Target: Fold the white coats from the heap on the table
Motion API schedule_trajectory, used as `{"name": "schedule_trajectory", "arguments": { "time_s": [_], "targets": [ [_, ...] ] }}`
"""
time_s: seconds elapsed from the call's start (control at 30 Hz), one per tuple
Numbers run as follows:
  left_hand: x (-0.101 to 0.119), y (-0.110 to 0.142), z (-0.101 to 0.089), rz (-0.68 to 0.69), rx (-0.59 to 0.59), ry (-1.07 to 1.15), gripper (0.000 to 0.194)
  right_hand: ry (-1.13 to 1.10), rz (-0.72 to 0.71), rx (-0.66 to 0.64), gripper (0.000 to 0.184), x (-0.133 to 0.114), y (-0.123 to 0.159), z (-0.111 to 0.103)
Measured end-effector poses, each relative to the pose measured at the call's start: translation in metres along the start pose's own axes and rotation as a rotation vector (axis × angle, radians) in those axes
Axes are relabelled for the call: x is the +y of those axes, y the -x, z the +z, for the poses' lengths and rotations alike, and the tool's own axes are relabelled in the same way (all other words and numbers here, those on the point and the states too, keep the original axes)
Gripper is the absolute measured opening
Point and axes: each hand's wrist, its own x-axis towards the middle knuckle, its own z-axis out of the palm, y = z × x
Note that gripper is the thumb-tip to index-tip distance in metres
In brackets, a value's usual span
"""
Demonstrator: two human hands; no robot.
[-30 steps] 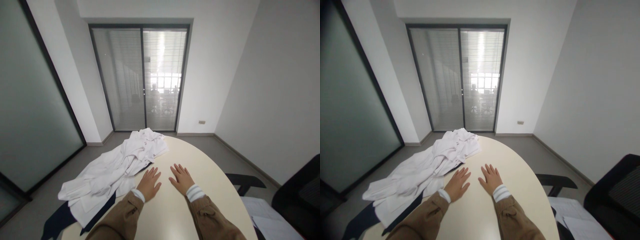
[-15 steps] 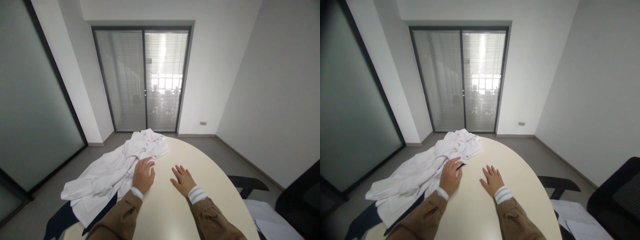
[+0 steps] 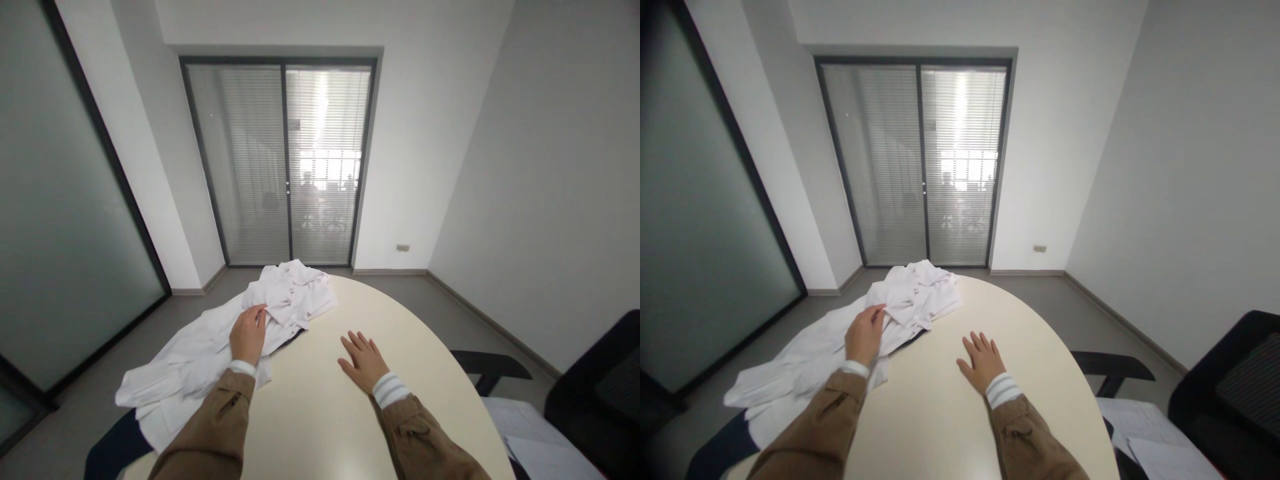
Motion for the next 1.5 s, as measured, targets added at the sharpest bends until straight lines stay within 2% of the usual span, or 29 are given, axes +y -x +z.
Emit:
{"name": "schedule_trajectory", "arguments": {
  "time_s": [0.13, 0.2, 0.3, 0.37, 0.47, 0.6, 0.67, 0.77, 0.83, 0.9, 0.97, 1.07, 1.17, 1.27, 1.33, 1.43, 1.5],
  "targets": [
    [0.018, 0.001, -0.006, 0.151, 0.008, 0.046, 0.028, -0.004, 0.005, -0.004, 0.068, 0.000, 0.000, 0.000],
    [0.033, 0.004, -0.009, 0.229, -0.002, 0.078, 0.029, -0.008, 0.007, -0.006, 0.068, -0.001, 0.000, 0.000],
    [0.060, 0.013, -0.015, 0.271, -0.063, 0.156, 0.029, -0.022, 0.006, -0.007, 0.068, -0.001, 0.000, -0.002],
    [0.079, 0.021, -0.018, 0.271, -0.154, 0.220, 0.028, -0.040, 0.007, -0.004, 0.066, -0.002, 0.001, -0.005],
    [0.103, 0.037, -0.016, 0.243, -0.353, 0.278, 0.026, -0.090, -0.026, 0.011, 0.067, -0.007, 0.005, -0.010],
    [0.122, 0.061, -0.005, 0.187, -0.561, 0.290, 0.024, -0.185, -0.120, 0.125, 0.087, -0.022, 0.010, -0.014],
    [0.126, 0.071, 0.001, 0.203, -0.621, 0.300, 0.023, -0.228, -0.140, 0.184, 0.076, -0.028, 0.010, -0.014],
    [0.127, 0.081, 0.004, 0.232, -0.697, 0.294, 0.017, -0.288, -0.077, 0.215, 0.042, -0.029, 0.008, -0.014],
    [0.125, 0.084, 0.002, 0.237, -0.737, 0.212, 0.021, -0.386, 0.022, 0.236, 0.041, -0.024, 0.006, -0.014],
    [0.122, 0.085, 0.000, 0.227, -0.776, 0.063, 0.034, -0.508, 0.107, 0.256, 0.045, -0.018, 0.004, -0.014],
    [0.119, 0.084, -0.002, 0.214, -0.817, -0.088, 0.040, -0.564, 0.142, 0.258, 0.043, -0.014, 0.003, -0.012],
    [0.116, 0.084, -0.002, 0.203, -0.889, -0.222, 0.026, -0.449, 0.080, 0.253, 0.029, -0.014, 0.004, -0.008],
    [0.114, 0.084, -0.001, 0.191, -0.944, -0.246, 0.018, -0.280, -0.071, 0.229, 0.036, -0.019, 0.006, -0.005],
    [0.117, 0.086, 0.001, 0.167, -0.954, -0.104, 0.017, -0.228, -0.106, 0.194, 0.044, -0.022, 0.007, -0.006],
    [0.122, 0.087, 0.001, 0.140, -0.961, 0.093, 0.015, -0.267, -0.051, 0.185, 0.035, -0.021, 0.006, -0.008],
    [0.130, 0.088, 0.003, 0.045, -1.049, 0.472, 0.008, -0.445, 0.060, 0.216, 0.031, -0.016, 0.004, -0.009],
    [0.132, 0.089, 0.007, -0.059, -1.102, 0.685, 0.012, -0.612, 0.104, 0.293, 0.029, -0.011, 0.002, -0.007]
  ]
}}
